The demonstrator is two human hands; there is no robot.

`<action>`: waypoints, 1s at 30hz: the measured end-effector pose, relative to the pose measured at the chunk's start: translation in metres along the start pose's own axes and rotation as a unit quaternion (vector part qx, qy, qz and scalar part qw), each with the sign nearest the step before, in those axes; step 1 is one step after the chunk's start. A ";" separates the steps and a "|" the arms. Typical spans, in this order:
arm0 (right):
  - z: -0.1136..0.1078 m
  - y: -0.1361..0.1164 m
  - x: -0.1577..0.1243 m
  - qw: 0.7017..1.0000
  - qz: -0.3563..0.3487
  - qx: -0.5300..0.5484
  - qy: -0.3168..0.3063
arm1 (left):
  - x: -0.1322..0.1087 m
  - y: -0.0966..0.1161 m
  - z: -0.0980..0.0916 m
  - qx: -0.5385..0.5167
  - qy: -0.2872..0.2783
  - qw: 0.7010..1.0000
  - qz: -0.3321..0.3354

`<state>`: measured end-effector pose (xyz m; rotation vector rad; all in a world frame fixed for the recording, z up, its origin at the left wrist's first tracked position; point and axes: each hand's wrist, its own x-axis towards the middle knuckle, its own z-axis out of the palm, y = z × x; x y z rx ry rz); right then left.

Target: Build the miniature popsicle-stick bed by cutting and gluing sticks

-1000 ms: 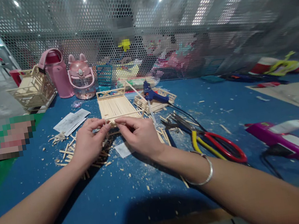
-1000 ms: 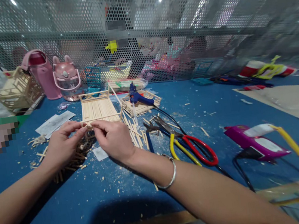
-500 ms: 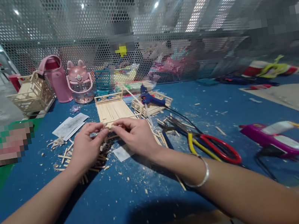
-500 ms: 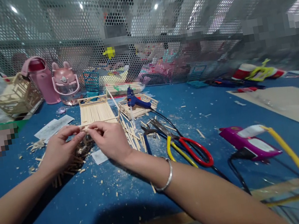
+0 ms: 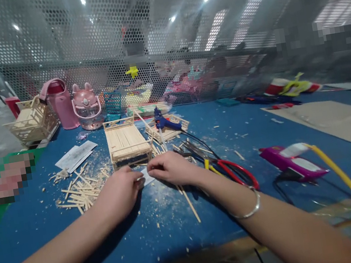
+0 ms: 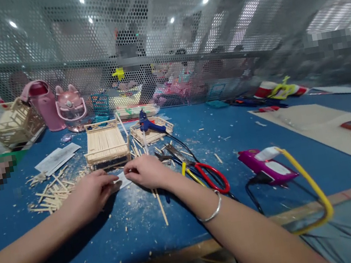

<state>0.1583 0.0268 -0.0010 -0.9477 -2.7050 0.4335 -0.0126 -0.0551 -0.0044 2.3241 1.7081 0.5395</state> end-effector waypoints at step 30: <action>0.004 -0.015 -0.001 0.975 -0.018 -0.221 0.005 | 0.023 0.001 0.001 0.012 -0.096 0.995 -0.025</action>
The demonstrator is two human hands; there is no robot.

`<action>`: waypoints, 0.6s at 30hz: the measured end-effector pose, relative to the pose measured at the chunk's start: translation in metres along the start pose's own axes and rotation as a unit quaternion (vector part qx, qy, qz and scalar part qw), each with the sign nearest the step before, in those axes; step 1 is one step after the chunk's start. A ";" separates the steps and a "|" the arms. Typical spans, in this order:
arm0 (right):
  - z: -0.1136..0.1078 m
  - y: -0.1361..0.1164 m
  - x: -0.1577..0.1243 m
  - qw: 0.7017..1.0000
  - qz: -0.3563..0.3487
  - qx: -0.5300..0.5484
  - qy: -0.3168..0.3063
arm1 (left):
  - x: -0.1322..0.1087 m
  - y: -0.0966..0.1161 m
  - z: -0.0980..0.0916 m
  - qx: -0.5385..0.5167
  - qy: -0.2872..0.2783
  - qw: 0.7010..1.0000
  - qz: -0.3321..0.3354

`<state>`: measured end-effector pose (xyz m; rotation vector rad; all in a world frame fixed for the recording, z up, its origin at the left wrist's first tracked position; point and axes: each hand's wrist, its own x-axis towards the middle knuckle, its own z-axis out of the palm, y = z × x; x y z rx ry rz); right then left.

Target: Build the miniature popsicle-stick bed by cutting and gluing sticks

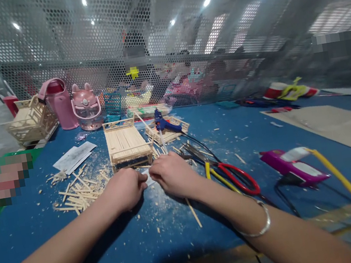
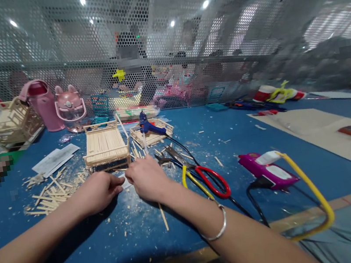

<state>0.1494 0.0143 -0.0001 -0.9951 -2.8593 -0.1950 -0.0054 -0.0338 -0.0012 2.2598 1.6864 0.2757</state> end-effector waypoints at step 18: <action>0.000 -0.001 -0.002 1.000 0.023 0.012 -0.017 | 0.002 0.000 0.000 0.026 -0.028 0.999 -0.018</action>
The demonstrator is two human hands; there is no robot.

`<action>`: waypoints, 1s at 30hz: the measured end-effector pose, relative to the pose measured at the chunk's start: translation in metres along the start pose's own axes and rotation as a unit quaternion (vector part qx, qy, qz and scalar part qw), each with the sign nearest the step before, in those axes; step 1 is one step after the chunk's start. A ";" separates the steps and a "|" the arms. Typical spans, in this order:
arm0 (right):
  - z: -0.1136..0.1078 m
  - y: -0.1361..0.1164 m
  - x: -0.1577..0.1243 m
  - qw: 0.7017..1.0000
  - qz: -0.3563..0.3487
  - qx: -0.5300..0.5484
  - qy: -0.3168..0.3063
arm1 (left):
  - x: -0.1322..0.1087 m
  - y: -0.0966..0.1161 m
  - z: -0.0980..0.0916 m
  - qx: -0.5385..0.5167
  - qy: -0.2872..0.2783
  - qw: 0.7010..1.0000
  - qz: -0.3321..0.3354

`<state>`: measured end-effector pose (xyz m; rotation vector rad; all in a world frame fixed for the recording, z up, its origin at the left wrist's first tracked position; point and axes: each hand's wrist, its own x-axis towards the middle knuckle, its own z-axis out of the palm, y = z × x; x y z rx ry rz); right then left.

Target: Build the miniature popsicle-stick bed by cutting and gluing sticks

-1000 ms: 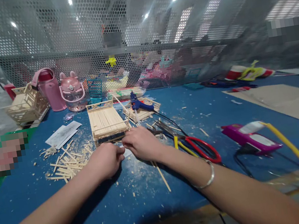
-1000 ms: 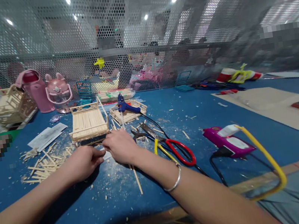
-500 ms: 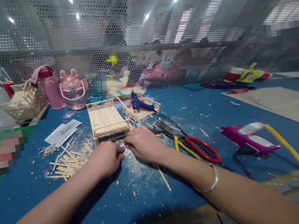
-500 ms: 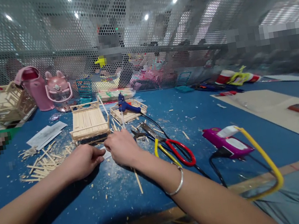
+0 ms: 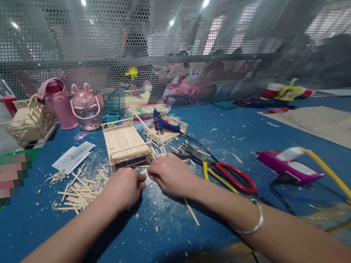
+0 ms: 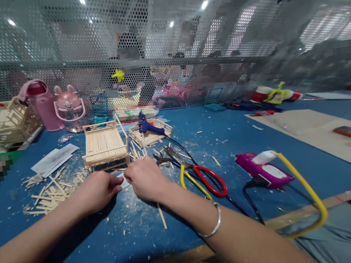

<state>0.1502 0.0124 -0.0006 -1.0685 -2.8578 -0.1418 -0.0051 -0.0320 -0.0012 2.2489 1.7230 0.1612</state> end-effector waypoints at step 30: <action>0.000 -0.006 0.001 0.999 0.035 -0.003 0.011 | -0.002 0.004 0.002 0.003 0.010 1.000 -0.013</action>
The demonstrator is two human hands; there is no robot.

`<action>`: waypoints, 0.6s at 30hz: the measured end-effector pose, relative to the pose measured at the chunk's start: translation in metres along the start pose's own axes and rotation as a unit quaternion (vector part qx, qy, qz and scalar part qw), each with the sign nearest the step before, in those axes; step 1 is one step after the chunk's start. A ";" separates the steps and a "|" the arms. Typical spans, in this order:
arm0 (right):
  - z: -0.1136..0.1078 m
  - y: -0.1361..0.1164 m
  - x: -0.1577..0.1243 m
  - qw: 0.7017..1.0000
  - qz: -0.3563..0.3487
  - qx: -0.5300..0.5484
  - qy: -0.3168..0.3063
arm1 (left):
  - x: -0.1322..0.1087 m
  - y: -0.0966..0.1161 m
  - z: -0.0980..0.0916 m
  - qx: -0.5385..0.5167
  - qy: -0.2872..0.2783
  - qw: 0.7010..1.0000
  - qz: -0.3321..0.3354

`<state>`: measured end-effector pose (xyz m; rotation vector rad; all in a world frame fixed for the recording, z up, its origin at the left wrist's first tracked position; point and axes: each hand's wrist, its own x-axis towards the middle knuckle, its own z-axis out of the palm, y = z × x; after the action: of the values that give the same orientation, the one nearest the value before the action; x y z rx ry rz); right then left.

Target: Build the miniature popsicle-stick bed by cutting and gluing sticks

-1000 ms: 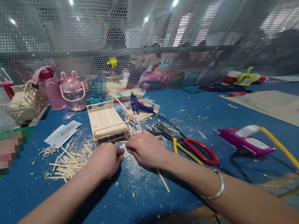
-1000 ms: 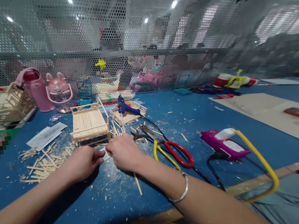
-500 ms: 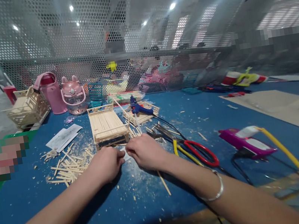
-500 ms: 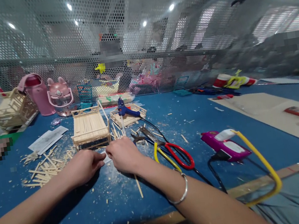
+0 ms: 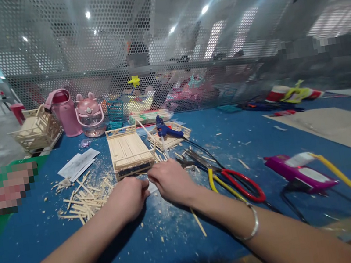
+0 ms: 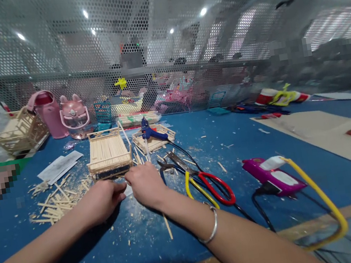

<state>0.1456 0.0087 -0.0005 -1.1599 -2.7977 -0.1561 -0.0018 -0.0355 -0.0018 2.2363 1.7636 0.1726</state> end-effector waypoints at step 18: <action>-0.005 0.001 0.000 1.000 0.016 0.006 -0.025 | -0.001 0.000 -0.001 -0.001 -0.011 1.000 0.004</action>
<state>0.1462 0.0086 0.0047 -1.2216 -2.8173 -0.1082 -0.0021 -0.0363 -0.0008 2.2354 1.7432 0.1509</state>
